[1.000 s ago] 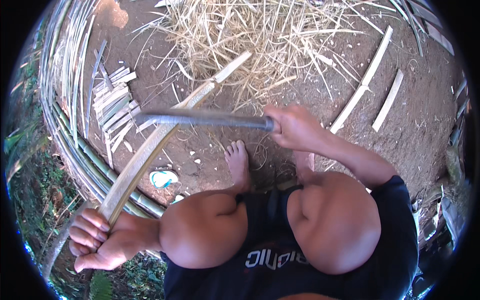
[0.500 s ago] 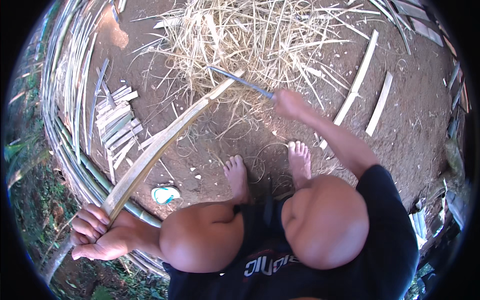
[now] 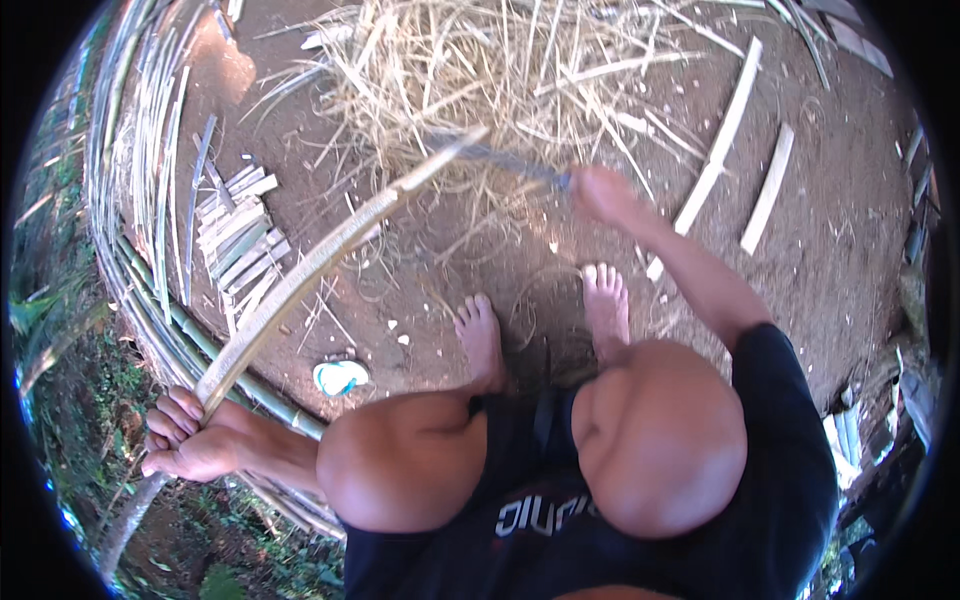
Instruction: The person sits on the ground and uses a machete to split long bamboo poles into thin strips. They hold the bamboo with one hand and strike it with the machete to separate the material, occasionally adjusting the bamboo's position to continue splitting.
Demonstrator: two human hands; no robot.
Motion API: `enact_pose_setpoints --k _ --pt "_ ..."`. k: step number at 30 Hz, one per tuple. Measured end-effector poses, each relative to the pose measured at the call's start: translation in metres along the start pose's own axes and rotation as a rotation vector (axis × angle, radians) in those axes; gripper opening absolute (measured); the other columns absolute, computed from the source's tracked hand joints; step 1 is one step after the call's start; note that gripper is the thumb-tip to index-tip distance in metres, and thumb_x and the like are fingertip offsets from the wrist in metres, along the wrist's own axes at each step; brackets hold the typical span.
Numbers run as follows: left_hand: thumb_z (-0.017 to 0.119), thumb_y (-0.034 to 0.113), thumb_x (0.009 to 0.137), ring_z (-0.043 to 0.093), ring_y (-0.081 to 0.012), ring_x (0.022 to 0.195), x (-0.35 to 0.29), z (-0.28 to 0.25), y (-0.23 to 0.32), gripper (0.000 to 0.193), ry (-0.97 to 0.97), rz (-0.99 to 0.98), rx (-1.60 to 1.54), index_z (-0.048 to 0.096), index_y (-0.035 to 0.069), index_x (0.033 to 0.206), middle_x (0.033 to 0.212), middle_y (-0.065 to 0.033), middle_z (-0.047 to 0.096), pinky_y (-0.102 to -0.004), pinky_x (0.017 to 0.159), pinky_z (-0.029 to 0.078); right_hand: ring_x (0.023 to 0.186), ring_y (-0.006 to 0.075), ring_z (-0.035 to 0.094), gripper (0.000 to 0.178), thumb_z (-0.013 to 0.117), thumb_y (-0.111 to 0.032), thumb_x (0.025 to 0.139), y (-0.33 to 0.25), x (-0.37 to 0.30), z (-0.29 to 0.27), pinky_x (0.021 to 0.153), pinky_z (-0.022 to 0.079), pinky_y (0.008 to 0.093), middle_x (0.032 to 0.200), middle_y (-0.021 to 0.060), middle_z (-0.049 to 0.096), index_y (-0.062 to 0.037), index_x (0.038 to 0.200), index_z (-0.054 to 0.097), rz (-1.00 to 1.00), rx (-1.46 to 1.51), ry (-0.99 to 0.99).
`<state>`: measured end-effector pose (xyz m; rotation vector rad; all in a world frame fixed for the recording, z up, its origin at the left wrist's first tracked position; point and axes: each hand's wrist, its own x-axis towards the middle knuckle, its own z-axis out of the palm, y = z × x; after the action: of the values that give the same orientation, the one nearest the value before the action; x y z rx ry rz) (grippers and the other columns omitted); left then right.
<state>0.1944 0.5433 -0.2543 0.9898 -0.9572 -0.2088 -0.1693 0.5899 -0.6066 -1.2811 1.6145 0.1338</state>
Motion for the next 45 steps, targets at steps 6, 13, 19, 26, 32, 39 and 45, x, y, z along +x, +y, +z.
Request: enact_pose_setpoints --k 6,13,19,26,32,39,45 --pt "0.026 0.045 0.103 0.014 -0.0066 0.046 0.032 -0.022 0.02 0.048 -0.108 -0.058 -0.119 0.027 0.017 0.065 0.054 0.0062 0.02 -0.0233 0.037 0.017 0.057 0.0193 0.06 0.017 0.06 -0.016 0.084 0.029 -0.004 0.021 0.053 0.051 0.0357 0.065 0.0095 0.058 0.0002 0.09 0.055 0.04 0.22 -0.006" --pt "0.022 0.055 0.099 0.031 -0.0208 0.072 0.01 -0.015 0.012 0.058 -0.394 -0.243 -0.454 0.044 0.002 0.091 0.078 -0.0067 0.033 -0.0376 0.068 0.03 0.05 0.0135 0.054 0.018 0.064 -0.016 0.082 -0.026 -0.061 0.01 0.046 0.047 0.0295 0.069 0.0043 0.058 -0.0041 0.082 0.05 -0.076 0.548 0.011" --pt "0.043 0.025 0.087 0.031 -0.0222 0.074 0.0 0.002 0.037 0.022 -0.363 -0.35 -0.634 0.042 0.004 0.081 0.076 -0.0072 0.033 -0.0385 0.073 0.028 0.05 0.0153 0.056 0.015 0.062 -0.015 0.083 -0.118 -0.122 -0.008 0.046 0.046 0.0341 0.06 0.0039 0.055 -0.0039 0.089 0.055 -0.574 0.4 0.033" --pt "0.051 0.015 0.078 0.03 -0.0205 0.074 -0.016 0.009 0.042 0.016 -0.505 -0.402 -0.705 0.038 0.009 0.071 0.073 -0.0054 0.033 -0.0359 0.073 0.026 0.042 0.0173 0.053 0.011 0.061 -0.008 0.081 -0.116 -0.089 0.001 0.041 0.042 0.0366 0.049 0.0038 0.05 -0.0036 0.09 0.056 -0.51 0.393 0.068" --pt "0.05 0.021 0.087 0.03 -0.02 0.076 -0.02 0.003 0.048 0.02 -0.511 -0.364 -0.705 0.039 0.01 0.075 0.076 -0.0045 0.032 -0.0368 0.075 0.027 0.042 0.026 0.054 0.012 0.056 -0.009 0.083 -0.123 -0.11 0.013 0.042 0.043 0.04 0.051 0.0112 0.054 -0.0029 0.093 0.058 -0.765 0.297 0.288" --pt "0.051 0.025 0.088 0.031 -0.0208 0.077 -0.015 -0.006 0.043 0.022 -0.55 -0.393 -0.678 0.042 0.009 0.076 0.077 -0.0042 0.033 -0.0367 0.078 0.028 0.049 0.0358 0.059 0.015 0.053 -0.004 0.078 -0.123 -0.113 -0.005 0.05 0.046 0.045 0.056 0.0204 0.056 -0.0004 0.092 0.057 -0.516 0.387 0.134" --pt "0.053 0.027 0.087 0.031 -0.0221 0.078 -0.019 0.008 0.041 0.023 -0.537 -0.352 -0.686 0.043 0.008 0.077 0.078 -0.0057 0.034 -0.0385 0.078 0.027 0.049 0.032 0.059 0.015 0.054 -0.003 0.077 -0.09 -0.065 0.013 0.046 0.045 0.0431 0.057 0.0192 0.056 -0.0024 0.092 0.057 -0.392 0.348 0.199"
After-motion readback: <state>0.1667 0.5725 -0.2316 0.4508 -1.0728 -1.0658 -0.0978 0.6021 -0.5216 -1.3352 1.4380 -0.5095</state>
